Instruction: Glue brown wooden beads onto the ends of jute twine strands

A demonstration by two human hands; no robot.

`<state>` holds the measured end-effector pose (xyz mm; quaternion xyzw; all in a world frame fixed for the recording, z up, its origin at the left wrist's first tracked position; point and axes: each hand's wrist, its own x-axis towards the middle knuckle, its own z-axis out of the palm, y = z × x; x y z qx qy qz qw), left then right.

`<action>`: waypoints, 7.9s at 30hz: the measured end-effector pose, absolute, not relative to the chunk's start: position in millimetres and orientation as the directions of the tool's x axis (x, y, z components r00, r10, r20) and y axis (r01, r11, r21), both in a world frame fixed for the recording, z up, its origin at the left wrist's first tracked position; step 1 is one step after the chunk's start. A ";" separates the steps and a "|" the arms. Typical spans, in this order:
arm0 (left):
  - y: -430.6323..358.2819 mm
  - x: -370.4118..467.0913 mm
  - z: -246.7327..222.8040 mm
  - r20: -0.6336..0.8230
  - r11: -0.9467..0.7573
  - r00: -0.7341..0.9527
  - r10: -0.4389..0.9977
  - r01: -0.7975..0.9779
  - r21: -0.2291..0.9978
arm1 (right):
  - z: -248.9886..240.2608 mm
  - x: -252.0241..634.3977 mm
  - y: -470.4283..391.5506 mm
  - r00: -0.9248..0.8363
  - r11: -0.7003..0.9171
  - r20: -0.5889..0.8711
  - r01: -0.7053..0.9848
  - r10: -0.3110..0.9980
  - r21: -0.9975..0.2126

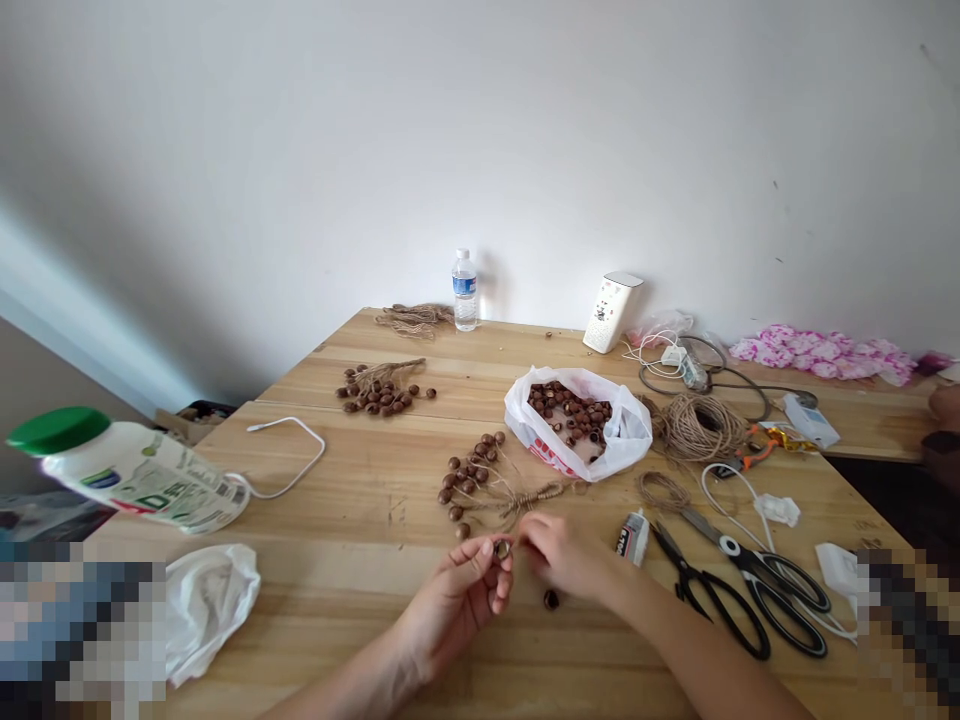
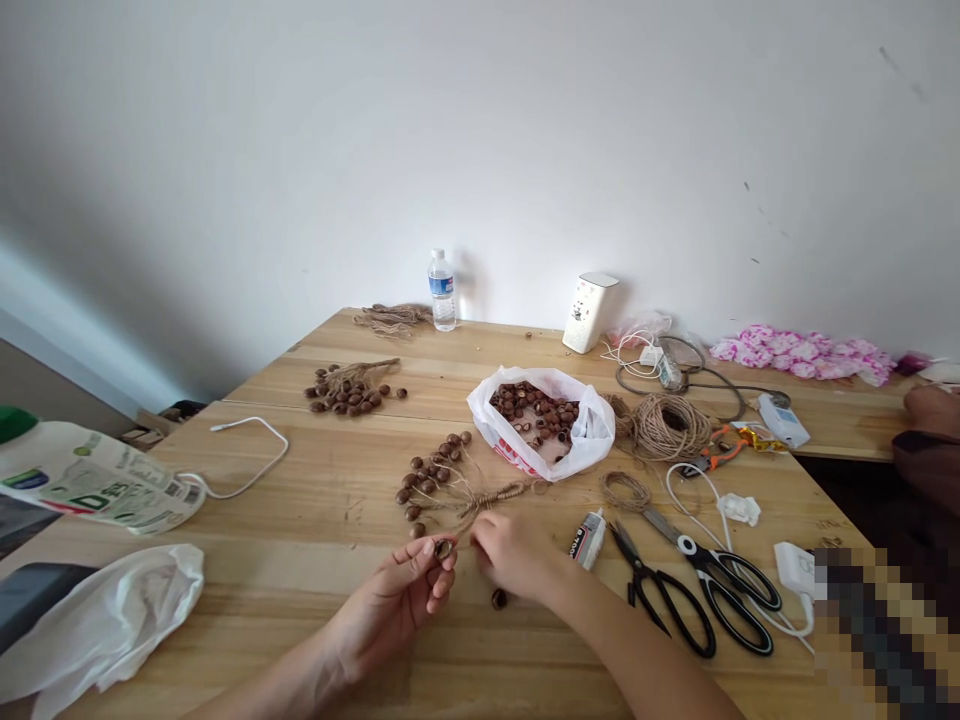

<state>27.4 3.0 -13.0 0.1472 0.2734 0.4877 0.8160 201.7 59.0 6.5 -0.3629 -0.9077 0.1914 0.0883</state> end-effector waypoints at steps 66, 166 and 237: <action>-6.5 43.9 -34.7 -0.482 0.568 0.306 0.821 -0.524 0.634 | 16.5 209.8 68.2 -0.854 0.704 0.014 0.419 0.520 -0.573; -2.6 40.0 -32.6 -0.499 0.611 0.357 0.790 -0.536 0.583 | 18.4 235.6 53.0 -0.641 0.303 -0.341 0.680 0.688 -0.668; -3.7 41.0 -29.1 -0.506 0.586 0.316 0.803 -0.575 0.570 | 24.2 198.5 18.6 -0.635 0.601 -0.011 0.737 0.773 -0.311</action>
